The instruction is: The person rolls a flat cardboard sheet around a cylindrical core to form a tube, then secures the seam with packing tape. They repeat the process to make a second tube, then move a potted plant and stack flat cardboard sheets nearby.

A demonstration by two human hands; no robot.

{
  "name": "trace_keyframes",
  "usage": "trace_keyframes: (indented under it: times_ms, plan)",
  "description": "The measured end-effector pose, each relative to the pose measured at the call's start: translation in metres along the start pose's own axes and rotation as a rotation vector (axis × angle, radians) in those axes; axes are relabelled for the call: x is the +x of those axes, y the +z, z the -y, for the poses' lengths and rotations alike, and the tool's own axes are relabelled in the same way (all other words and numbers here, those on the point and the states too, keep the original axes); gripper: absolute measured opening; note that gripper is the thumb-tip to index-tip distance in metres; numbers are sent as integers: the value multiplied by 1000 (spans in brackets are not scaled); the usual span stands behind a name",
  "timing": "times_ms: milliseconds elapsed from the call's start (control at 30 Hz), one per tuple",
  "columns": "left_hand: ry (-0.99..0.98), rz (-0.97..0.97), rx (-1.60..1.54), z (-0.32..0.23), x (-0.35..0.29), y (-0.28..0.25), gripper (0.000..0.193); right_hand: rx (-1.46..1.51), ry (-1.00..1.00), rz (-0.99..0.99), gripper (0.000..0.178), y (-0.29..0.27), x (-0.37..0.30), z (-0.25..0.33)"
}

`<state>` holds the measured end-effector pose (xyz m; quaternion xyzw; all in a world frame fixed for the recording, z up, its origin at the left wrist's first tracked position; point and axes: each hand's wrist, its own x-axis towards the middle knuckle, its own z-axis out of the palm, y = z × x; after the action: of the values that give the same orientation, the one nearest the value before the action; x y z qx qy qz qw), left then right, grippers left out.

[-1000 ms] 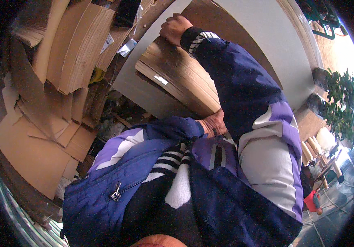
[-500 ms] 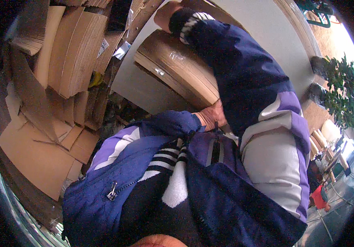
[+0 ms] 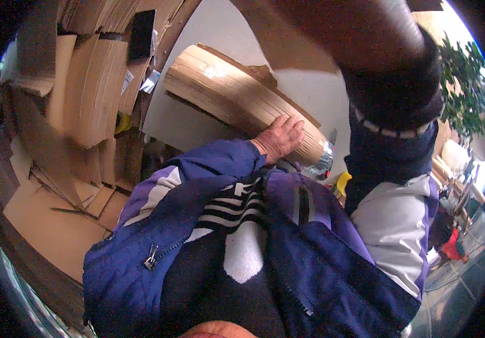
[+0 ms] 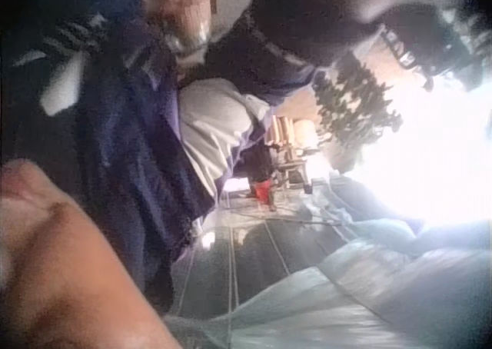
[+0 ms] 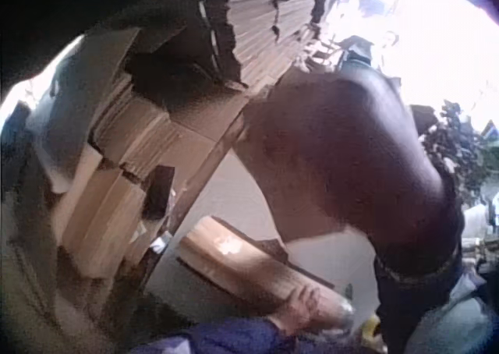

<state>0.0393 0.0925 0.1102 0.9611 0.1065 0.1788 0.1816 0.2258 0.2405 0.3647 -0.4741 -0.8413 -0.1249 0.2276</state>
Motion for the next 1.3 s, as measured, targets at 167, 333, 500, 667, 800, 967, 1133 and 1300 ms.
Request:
trace_keyframes:
  times_ms: [167,333,500,667,800,967,1133,1300]
  plan:
    - [21,68,49,0,-4,-9,43,-66,646,91,26,-65,-124,-56]
    - [62,152,86,-1,-3,-14,45,-86,1127,189,36,-58,-254,-111]
    - [51,198,90,-7,-3,-17,52,-74,1350,239,45,-14,-351,-152]
    - [57,292,82,-10,3,-23,69,-387,1306,186,55,19,-351,-98]
    - [16,394,100,-8,11,-26,93,111,932,425,75,37,-307,90]
    - [21,457,122,-8,26,-40,93,-77,814,590,80,60,-301,206]
    - [-157,602,-291,30,78,-34,31,-71,799,582,60,72,-312,210]
    - [-167,754,-151,47,109,44,36,-230,784,407,53,82,-321,236]
